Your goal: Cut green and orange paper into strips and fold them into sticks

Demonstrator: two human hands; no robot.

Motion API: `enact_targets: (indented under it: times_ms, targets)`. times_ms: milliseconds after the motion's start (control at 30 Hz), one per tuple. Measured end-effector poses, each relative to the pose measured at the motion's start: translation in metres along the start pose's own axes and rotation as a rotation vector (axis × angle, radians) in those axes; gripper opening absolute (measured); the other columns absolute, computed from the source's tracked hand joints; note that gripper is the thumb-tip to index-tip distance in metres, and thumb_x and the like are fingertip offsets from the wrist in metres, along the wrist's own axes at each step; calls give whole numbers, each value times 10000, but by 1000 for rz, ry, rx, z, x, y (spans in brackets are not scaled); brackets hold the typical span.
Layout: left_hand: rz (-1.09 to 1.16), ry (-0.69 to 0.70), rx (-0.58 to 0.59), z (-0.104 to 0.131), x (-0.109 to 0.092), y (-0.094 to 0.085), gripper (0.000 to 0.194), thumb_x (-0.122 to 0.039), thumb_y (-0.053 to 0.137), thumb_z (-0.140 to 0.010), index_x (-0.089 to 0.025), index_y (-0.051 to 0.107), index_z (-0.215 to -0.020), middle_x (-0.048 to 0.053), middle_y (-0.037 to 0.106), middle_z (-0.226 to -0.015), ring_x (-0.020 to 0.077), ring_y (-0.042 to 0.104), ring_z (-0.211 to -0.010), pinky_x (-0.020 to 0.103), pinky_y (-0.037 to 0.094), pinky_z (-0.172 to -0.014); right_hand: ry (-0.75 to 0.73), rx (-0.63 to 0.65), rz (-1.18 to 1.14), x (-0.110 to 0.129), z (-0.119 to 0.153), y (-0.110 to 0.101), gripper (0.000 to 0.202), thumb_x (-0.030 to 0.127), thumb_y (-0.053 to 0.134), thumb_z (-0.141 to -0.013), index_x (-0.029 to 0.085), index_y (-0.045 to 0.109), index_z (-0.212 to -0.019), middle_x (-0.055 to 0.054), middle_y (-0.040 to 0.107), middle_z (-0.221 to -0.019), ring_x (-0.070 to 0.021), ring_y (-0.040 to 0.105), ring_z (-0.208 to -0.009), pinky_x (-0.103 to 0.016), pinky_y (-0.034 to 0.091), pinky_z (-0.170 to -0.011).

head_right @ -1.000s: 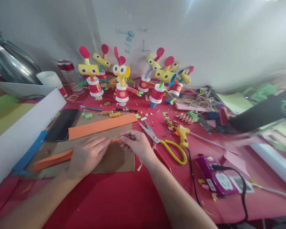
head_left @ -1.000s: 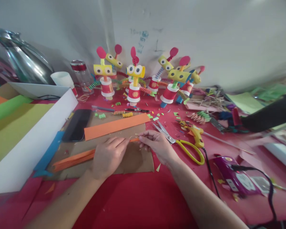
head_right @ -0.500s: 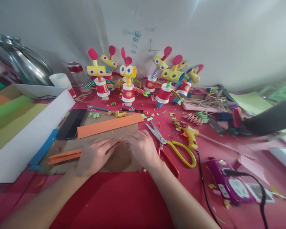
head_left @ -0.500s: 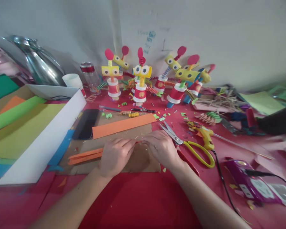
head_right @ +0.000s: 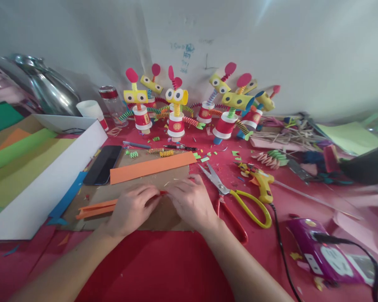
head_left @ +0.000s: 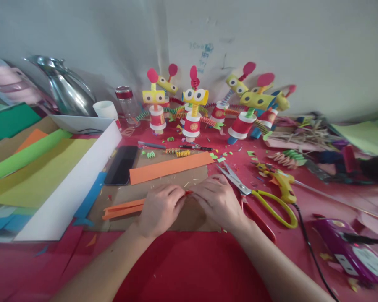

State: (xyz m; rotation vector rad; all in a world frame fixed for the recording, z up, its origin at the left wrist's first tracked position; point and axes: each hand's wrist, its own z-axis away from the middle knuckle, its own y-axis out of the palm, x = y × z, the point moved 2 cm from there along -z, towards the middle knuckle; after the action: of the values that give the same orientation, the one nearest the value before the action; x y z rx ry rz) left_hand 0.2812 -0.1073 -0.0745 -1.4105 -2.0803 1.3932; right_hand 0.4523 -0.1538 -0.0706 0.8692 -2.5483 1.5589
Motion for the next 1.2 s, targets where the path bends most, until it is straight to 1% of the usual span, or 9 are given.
enact_targets:
  times_ms: [100,233,467,600,733,800,900,1100,1200]
  targets:
    - [32,-6,25,0,1,0,128,-173,556,-897,-184,668,-835,46,709,-858,192,658,-790,332,532,-698,-15,-7,-9,1,0,-1,225,104,524,-924,239,700,-961,9,767,-893,-161,673,-800,-362,331,-868]
    - [27,-38,63,-1,8,-5,138,-174,570,-881,-192,675,-795,37,709,-852,186,654,-776,325,518,-678,27,-14,41,-4,2,-6,217,121,529,-924,238,708,-886,15,762,-826,-159,667,-763,-369,330,-893]
    - [-98,-29,74,-5,21,-21,183,-152,566,-865,-201,670,-723,35,717,-852,190,646,-778,336,510,-694,52,-89,118,-18,3,-16,201,120,557,-906,241,709,-853,13,769,-820,-157,666,-742,-376,340,-924]
    - [-184,-64,149,2,30,-30,170,-143,559,-866,-206,680,-764,35,718,-885,208,648,-822,345,512,-707,56,-132,109,-24,4,-16,199,103,581,-885,243,716,-843,19,763,-791,-153,667,-728,-382,349,-940]
    - [-241,87,211,19,41,-36,203,-112,505,-886,-197,687,-920,55,706,-941,227,635,-866,388,514,-767,7,-102,80,-25,5,-10,193,134,577,-908,247,730,-877,15,775,-895,-156,673,-798,-365,374,-902]
    - [-278,168,195,29,45,-41,260,-78,471,-890,-165,675,-1024,80,702,-964,235,633,-875,390,515,-760,-24,-103,91,-23,5,-7,176,155,584,-913,236,737,-888,1,772,-939,-167,668,-824,-347,399,-837]
    - [-341,265,144,41,47,-47,346,-48,415,-900,-97,635,-1162,118,699,-978,243,633,-883,394,513,-765,-65,-73,123,-21,5,-3,173,160,579,-918,226,738,-913,-11,761,-923,-177,651,-819,-330,415,-765]
    - [-445,347,126,50,43,-48,356,-36,369,-909,-53,672,-1096,116,687,-909,242,614,-843,392,504,-761,-148,66,192,-17,7,3,238,151,475,-948,185,705,-997,-59,726,-943,-214,598,-877,-329,430,-736]
    - [-475,377,135,51,40,-49,376,-30,354,-909,-51,676,-1100,110,682,-897,239,598,-849,385,493,-783,-184,129,218,-14,7,2,277,125,457,-940,169,667,-1113,-66,712,-984,-214,579,-884,-334,433,-730]
